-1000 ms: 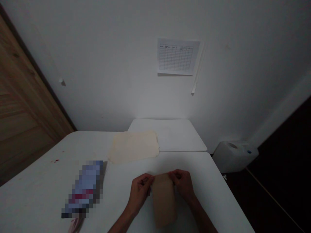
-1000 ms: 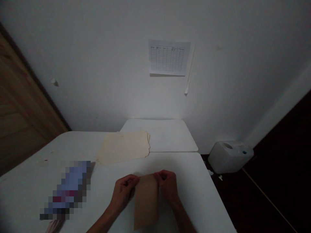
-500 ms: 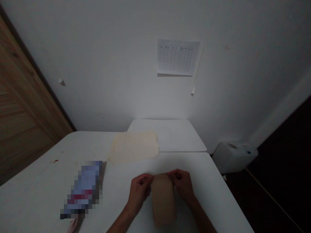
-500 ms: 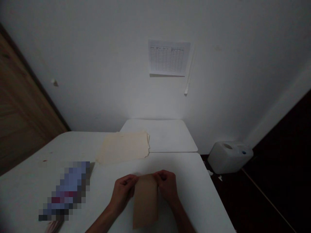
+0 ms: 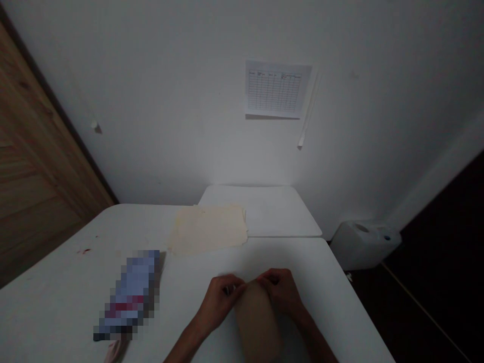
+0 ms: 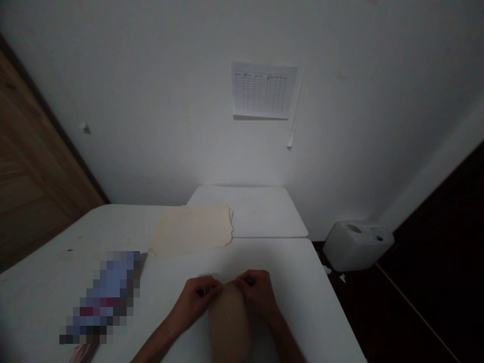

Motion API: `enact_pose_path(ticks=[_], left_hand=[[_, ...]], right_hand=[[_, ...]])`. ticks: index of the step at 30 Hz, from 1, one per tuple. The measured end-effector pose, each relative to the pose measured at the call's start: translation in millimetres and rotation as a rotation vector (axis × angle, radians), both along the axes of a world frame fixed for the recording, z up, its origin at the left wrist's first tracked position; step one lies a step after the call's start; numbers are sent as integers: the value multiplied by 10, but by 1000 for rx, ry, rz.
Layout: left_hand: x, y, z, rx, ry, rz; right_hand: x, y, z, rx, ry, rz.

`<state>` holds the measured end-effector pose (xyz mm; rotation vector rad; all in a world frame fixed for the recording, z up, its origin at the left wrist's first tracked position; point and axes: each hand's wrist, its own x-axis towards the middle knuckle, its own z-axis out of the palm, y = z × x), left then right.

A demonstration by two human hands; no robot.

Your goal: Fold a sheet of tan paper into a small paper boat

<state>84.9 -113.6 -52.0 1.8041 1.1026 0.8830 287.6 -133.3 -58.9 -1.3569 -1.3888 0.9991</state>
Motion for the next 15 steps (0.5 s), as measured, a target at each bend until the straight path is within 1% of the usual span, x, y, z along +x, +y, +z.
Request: enact_pose_path(ticks=[5, 10, 15], left_hand=[[-8, 11, -35, -63, -83, 13], [-45, 55, -49, -79, -125, 22], [-54, 69, -41, -103, -123, 17]], right_hand=[[-26, 3, -4, -37, 30, 38], [-18, 13, -32, -65, 20, 89], [-33, 15, -68, -42, -52, 15]])
